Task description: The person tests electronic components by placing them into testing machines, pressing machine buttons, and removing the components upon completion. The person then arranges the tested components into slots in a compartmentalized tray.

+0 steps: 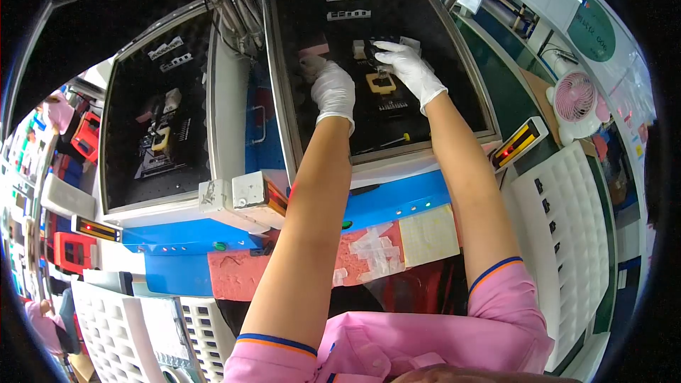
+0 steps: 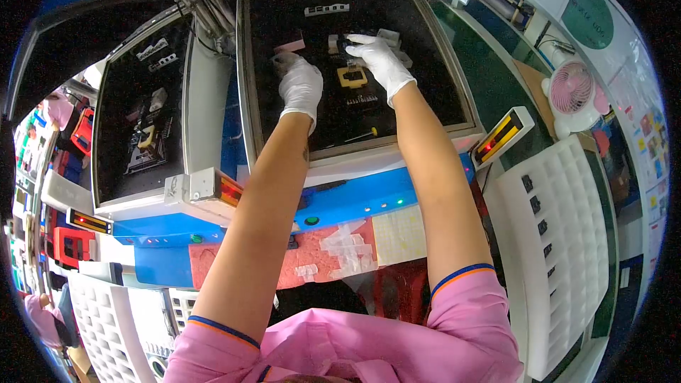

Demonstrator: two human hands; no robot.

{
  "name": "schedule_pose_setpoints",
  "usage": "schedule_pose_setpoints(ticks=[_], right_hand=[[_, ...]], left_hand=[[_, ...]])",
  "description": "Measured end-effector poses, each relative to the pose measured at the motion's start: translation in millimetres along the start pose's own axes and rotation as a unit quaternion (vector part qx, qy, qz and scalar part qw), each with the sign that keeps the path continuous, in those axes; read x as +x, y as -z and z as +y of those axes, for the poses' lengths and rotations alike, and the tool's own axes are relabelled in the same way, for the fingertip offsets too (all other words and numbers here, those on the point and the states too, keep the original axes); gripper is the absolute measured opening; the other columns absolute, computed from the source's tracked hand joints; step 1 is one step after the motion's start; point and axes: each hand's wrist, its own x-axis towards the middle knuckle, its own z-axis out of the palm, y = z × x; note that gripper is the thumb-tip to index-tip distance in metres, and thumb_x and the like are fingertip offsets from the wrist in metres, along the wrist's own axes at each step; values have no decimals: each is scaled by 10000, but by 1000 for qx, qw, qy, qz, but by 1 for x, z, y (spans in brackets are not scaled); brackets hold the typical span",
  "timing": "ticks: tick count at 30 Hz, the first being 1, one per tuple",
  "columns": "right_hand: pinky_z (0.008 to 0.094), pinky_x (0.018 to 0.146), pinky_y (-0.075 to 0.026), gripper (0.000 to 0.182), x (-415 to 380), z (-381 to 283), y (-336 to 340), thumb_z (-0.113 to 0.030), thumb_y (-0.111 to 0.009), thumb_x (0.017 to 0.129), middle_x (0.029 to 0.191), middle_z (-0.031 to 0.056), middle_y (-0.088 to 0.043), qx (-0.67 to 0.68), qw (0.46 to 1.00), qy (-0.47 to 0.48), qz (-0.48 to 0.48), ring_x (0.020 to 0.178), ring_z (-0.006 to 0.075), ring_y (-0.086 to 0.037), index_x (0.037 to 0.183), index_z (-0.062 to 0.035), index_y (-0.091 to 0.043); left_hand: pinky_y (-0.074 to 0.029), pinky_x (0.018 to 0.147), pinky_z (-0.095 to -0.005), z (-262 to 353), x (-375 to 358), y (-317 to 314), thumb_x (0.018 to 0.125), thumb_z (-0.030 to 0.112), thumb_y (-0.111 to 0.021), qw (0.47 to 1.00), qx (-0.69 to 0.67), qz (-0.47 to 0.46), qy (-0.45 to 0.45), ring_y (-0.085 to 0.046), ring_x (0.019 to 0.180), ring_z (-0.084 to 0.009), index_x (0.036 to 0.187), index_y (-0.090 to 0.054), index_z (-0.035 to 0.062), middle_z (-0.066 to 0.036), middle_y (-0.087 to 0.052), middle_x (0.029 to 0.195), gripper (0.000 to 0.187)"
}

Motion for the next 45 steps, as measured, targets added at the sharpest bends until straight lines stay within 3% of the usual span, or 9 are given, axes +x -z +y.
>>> schedule_pose_setpoints(ticks=[4, 7, 9, 11, 15, 22, 35, 43, 45], right_hand=[[269, 830, -465, 397, 1, 0, 3, -83, -593, 850, 1118, 88, -603, -27, 1000, 6, 6, 990, 160, -582, 1234, -11, -522], [272, 850, -466, 395, 4, 2, 2, -79, -611, 834, 1095, 117, -617, -51, 998, 19, 25, 956, 177, -601, 1214, 1, -538], [277, 849, -465, 385, 3, -3, 0, -88, -618, 828, 1090, 117, -625, -305, 943, 69, 116, 959, 178, -605, 1202, -19, -553], [278, 851, -461, 368, -2, -21, -3, -102, -624, 827, 1089, 118, -629, -341, 911, 130, 190, 966, 172, -607, 1186, -40, -569], [275, 843, -455, 313, -106, -57, -21, -102, -612, 853, 1092, 116, -629, -80, 902, 321, 276, 968, 169, -607, 1158, -35, -588], [399, 1070, -266, 433, -268, 50, -14, -174, -518, 912, 1378, 175, -390, -435, 765, 203, 430, 1292, 310, -347, 1317, -54, -425], [399, 1066, -266, 607, -297, 73, -25, -238, -544, 901, 1433, 188, -285, -378, 847, 134, 349, 1318, 324, -292, 1414, -92, -254], [386, 958, -395, 559, -310, 51, -32, -298, -539, 896, 1313, 226, -427, -338, 871, 40, 353, 1153, 309, -476, 1336, 2, -372], [364, 916, -413, 540, -315, 31, -70, -325, -535, 896, 1266, 205, -463, -298, 917, 68, 255, 1103, 281, -495, 1305, 6, -414]], left_hand=[[-522, 770, -408, 3, -15, 19, 815, 162, -555, 998, -63, 2, 12, -626, 924, -386, 1083, -581, 33, -198, -618, 1053, 299], [-510, 772, -395, 4, -22, 31, 798, 157, -560, 980, -181, 70, -45, -626, 888, -363, 968, -637, 51, -190, -637, 964, 215], [-500, 734, -412, 14, -53, 50, 794, 138, -554, 922, -330, 165, -114, -616, 828, -349, 887, -646, 49, -182, -633, 881, 158], [-494, 714, -419, 13, -99, 67, 794, 115, -572, 842, -431, 232, -229, -608, 789, -354, 873, -628, 38, -171, -623, 853, 124], [-492, 517, -386, -45, -212, 69, 796, 131, -592, 868, -289, 175, -363, -590, 602, -327, 1025, -572, 76, -146, -572, 771, 236], [-462, 424, -400, -140, -298, 10, 814, 183, -552, 968, -93, -3, -232, -576, 506, -298, 1388, -305, 130, -132, -593, 777, 627], [-448, 377, -392, -143, -317, -18, 798, 181, -546, 984, 6, -8, -175, -586, 495, -251, 1411, -232, 67, -112, -564, 696, 698], [-509, 561, -363, -165, -304, 48, 820, 154, -554, 929, -240, -194, -205, -620, 613, -274, 1413, -221, 40, -118, -605, 790, 690], [-516, 603, -357, -182, -300, 75, 829, 152, -560, 902, -302, -219, -219, -628, 649, -274, 1409, -227, 26, -118, -614, 812, 681]])
